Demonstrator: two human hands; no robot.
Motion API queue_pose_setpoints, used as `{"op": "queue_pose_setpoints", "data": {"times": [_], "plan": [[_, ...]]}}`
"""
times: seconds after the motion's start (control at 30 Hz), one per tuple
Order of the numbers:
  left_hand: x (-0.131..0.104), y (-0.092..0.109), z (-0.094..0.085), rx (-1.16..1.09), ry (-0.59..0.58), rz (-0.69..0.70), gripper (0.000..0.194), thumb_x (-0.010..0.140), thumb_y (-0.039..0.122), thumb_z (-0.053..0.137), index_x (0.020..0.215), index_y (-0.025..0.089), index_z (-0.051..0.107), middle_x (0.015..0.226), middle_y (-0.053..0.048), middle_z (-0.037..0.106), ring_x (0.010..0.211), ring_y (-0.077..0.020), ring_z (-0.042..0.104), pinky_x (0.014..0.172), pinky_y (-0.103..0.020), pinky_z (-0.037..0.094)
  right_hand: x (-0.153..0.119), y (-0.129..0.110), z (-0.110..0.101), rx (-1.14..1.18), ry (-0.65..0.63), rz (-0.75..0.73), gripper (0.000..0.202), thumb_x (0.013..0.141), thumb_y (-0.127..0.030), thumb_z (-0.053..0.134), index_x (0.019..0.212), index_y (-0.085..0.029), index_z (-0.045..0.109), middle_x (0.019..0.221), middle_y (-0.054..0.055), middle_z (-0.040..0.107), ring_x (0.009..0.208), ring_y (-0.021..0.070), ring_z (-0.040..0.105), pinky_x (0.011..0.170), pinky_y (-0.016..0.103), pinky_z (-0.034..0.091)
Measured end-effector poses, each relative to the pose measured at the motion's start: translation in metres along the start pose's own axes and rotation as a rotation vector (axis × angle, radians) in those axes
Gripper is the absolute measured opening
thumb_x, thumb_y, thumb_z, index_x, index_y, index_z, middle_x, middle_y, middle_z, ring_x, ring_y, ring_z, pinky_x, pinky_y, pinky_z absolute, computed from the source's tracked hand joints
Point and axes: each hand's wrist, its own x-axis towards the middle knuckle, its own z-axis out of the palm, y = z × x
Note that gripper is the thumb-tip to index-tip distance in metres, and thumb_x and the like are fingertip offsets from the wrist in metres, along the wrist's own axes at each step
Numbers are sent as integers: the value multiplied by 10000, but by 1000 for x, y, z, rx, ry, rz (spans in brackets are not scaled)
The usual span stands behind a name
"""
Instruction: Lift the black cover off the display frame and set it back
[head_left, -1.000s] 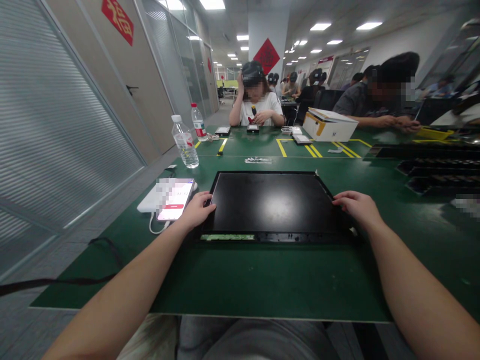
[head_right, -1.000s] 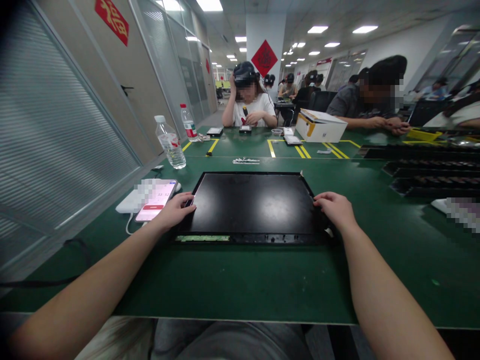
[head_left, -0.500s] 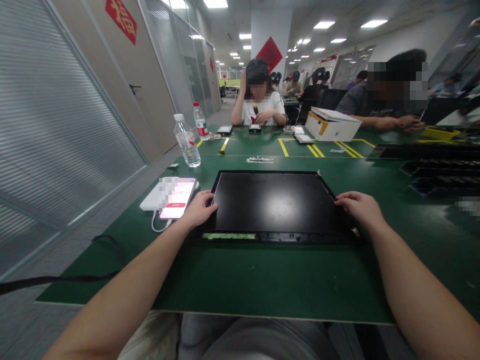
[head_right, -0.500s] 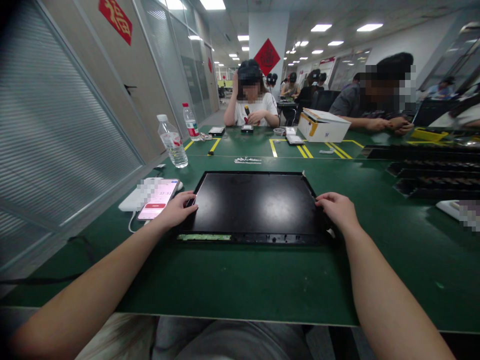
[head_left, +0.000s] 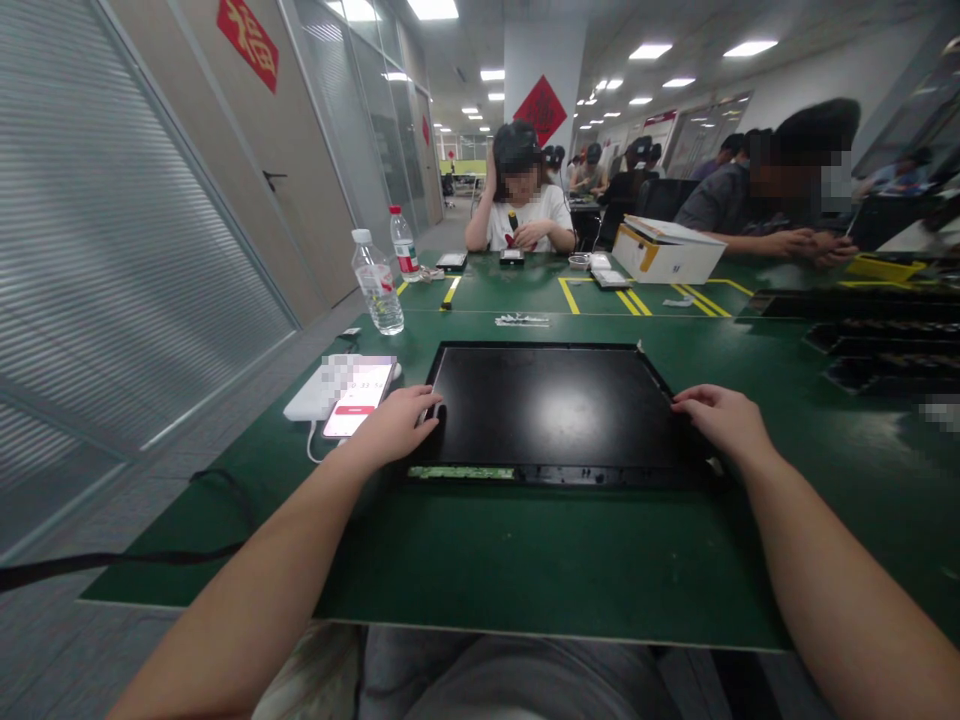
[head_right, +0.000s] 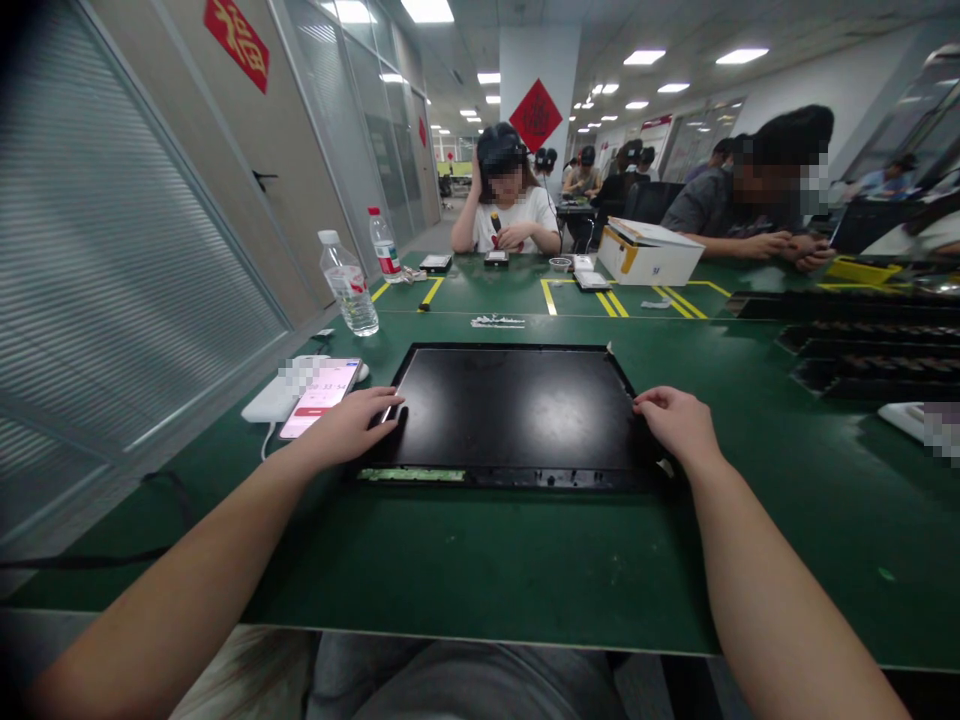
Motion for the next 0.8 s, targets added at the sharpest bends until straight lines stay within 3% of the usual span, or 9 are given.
{"op": "queue_pose_setpoints", "data": {"times": [0.13,0.33,0.57,0.8], "plan": [[-5,0,-5,-5,-27,46,433,875,386,599,1248,217,738,1424,-148,648,1337,-381,573,1156,-523,416,1,3,1,-5,8,-26,156,684,-349,640,746,-255,748,747,54,743,756,269,675,785,420,498],[-6,-1,-8,48,-81,76,530,894,423,618,1368,192,675,1524,-170,556,1398,-388,509,1164,-523,400,2,6,2,-21,20,-41,154,693,-344,627,742,-255,743,750,60,732,780,266,668,759,397,500],[-10,4,-14,-62,-188,147,636,848,465,689,1440,242,619,1590,-142,494,1443,-360,463,1175,-505,382,2,5,2,-15,4,-31,175,693,-354,626,762,-254,752,768,51,742,768,264,672,792,414,498],[-10,6,-17,-126,-221,167,690,775,480,768,1417,266,635,1592,-127,496,1449,-360,461,1175,-490,380,2,5,2,-16,21,-34,131,679,-345,646,724,-267,741,709,47,723,761,270,672,792,417,508]]}}
